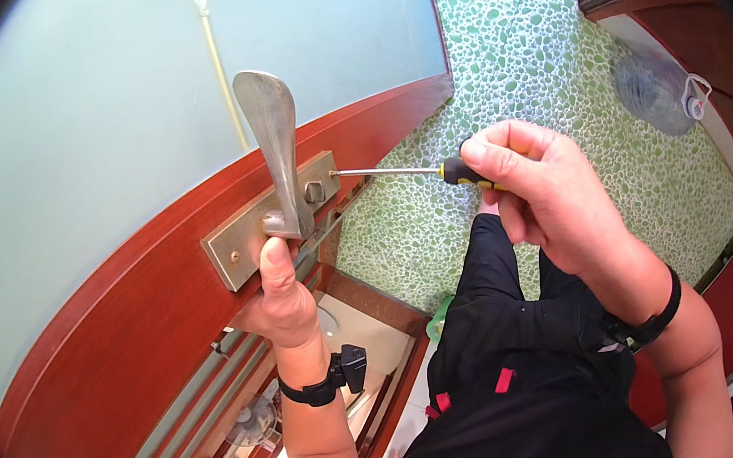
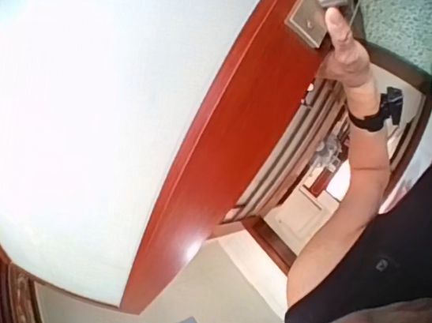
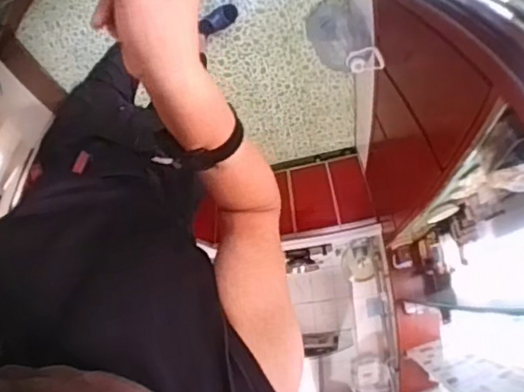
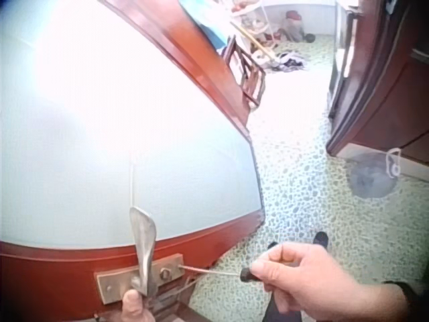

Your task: The person is using a screwdriver to tighten or fix the screws on a door handle.

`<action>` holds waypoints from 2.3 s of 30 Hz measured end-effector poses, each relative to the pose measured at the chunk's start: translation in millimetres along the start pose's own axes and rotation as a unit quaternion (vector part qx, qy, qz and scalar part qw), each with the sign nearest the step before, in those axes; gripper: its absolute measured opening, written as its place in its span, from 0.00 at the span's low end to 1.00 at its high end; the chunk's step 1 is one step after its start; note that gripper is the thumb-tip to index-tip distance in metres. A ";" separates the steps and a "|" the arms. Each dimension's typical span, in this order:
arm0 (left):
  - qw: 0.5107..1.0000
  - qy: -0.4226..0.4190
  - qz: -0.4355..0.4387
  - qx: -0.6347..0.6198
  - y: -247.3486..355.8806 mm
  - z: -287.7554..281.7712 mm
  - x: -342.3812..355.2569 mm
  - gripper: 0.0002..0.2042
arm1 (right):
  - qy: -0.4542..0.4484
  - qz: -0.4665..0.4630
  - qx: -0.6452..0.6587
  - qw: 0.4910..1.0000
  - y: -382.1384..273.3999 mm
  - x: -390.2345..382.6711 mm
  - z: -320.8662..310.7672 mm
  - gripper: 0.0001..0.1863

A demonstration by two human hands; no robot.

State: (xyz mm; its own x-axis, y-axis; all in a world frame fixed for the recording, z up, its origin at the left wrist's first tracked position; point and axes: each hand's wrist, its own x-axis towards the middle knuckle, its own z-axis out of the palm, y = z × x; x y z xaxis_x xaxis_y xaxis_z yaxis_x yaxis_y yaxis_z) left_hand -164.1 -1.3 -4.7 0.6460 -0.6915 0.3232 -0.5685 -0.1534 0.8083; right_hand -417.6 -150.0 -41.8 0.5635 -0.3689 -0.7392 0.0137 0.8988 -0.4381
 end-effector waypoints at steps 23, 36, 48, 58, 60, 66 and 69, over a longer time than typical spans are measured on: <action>0.999 -0.019 -0.046 -0.004 17.1 15.1 -7.0 0.18 | -0.097 -0.065 -0.280 0.953 -1.8 19.1 -21.5 0.15; 0.999 -0.001 -0.022 -0.025 11.3 14.3 -4.5 0.14 | 0.017 -0.334 -0.377 0.864 11.8 7.8 -7.5 0.10; 0.998 -0.014 -0.060 -0.025 14.9 12.3 -6.5 0.16 | 0.009 -0.556 -0.503 0.662 22.3 -1.3 -6.4 0.13; 0.998 -0.012 -0.044 -0.052 8.5 13.4 -5.8 0.16 | -0.075 -0.001 -0.349 0.934 -15.1 5.6 -2.2 0.14; 0.999 -0.018 -0.036 -0.033 8.7 13.3 -6.5 0.17 | -0.093 0.027 -0.309 0.946 -13.7 3.2 -4.7 0.14; 0.998 -0.006 -0.056 -0.030 5.5 10.5 -9.0 0.15 | 0.060 -0.446 -0.540 0.711 9.0 -2.2 5.3 0.07; 0.997 -0.009 -0.053 -0.048 10.6 12.8 -8.1 0.14 | 0.086 -0.497 -0.605 0.616 13.4 -2.0 5.9 0.11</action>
State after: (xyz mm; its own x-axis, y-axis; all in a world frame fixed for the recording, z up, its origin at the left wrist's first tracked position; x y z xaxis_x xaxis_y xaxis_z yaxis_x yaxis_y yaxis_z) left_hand -181.9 -6.3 -5.0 0.6901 -0.6877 0.2254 -0.4457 -0.1584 0.8811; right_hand -413.6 -135.8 -43.1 0.6758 -0.7084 0.2034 -0.4042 -0.5870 -0.7014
